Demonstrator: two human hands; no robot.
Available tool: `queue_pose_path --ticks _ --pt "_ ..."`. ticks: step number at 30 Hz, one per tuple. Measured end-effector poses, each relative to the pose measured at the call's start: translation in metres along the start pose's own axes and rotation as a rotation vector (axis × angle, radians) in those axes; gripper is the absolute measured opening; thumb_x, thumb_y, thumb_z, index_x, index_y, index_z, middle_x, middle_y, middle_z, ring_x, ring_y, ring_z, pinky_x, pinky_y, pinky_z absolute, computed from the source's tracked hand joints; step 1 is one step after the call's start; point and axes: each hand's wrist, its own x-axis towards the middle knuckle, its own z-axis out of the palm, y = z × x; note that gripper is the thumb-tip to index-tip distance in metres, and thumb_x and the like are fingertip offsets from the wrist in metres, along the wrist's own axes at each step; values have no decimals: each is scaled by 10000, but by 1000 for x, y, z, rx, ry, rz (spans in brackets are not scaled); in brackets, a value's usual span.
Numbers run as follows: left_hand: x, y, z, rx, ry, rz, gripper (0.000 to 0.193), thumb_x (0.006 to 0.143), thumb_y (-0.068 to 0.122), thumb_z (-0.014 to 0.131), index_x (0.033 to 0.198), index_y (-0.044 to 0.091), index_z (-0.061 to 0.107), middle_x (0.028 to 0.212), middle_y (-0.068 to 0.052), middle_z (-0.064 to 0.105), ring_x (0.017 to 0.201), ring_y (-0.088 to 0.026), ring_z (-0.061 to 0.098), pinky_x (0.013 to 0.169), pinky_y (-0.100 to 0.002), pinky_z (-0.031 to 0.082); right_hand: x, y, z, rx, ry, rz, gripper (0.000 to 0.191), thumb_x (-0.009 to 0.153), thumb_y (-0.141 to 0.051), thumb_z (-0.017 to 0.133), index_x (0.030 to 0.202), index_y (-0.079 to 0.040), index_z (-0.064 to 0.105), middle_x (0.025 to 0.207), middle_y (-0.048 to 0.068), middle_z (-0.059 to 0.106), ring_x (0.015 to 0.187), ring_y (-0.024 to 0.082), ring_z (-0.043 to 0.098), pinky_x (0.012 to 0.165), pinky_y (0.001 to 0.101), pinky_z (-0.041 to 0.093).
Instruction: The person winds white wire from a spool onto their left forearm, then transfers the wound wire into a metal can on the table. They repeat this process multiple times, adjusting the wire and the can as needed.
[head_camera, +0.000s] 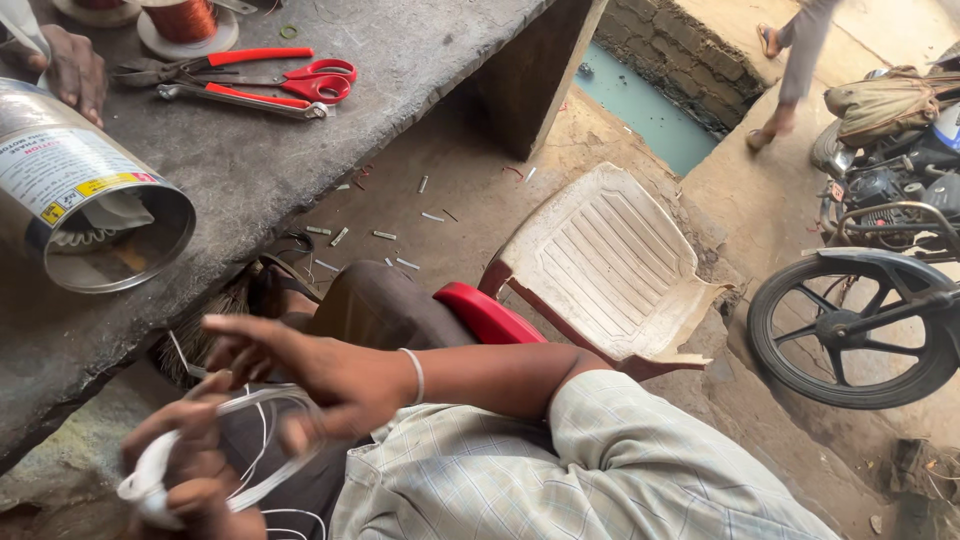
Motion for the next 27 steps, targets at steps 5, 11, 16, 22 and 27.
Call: queue_pose_path --ticks 5,11,16,22,27 --pt "-24 -28 -17 -260 101 -71 707 1145 678 456 1591 132 409 1221 25 470 1315 -165 519 1228 -422 416 -13 -4 9 -400 -59 -44 1203 624 -337 883 1580 -61 207 1265 206 562 1172 311 600 1021 415 502" --pt "-26 -47 -24 -175 76 26 664 1116 603 511 1592 160 376 1236 20 465 1293 -153 537 1241 -418 451 -21 45 20 -295 -82 174 931 657 -156 903 1473 -67 462 1092 73 648 939 200 702 846 314 585" --pt "-19 -36 -15 -67 -24 142 664 1127 573 457 1663 206 317 1399 -56 550 1290 -151 588 1188 -383 489 -32 62 27 -158 -70 154 834 660 -132 870 1400 -52 494 1079 48 667 990 191 712 914 318 572" --pt "-20 -9 -8 63 -19 212 535 1182 405 494 1632 119 449 1283 -65 523 1170 -179 661 1089 -399 584 -37 61 28 -338 -40 188 819 642 -166 912 1373 -67 557 1216 95 671 1043 230 713 958 337 595" --pt "-11 7 1 189 3 219 569 1153 434 444 1585 64 445 1290 -73 564 1151 -186 671 1061 -386 607 -31 56 31 -303 -33 117 884 622 -133 885 1414 -36 507 1293 127 646 1205 261 673 1049 349 565"
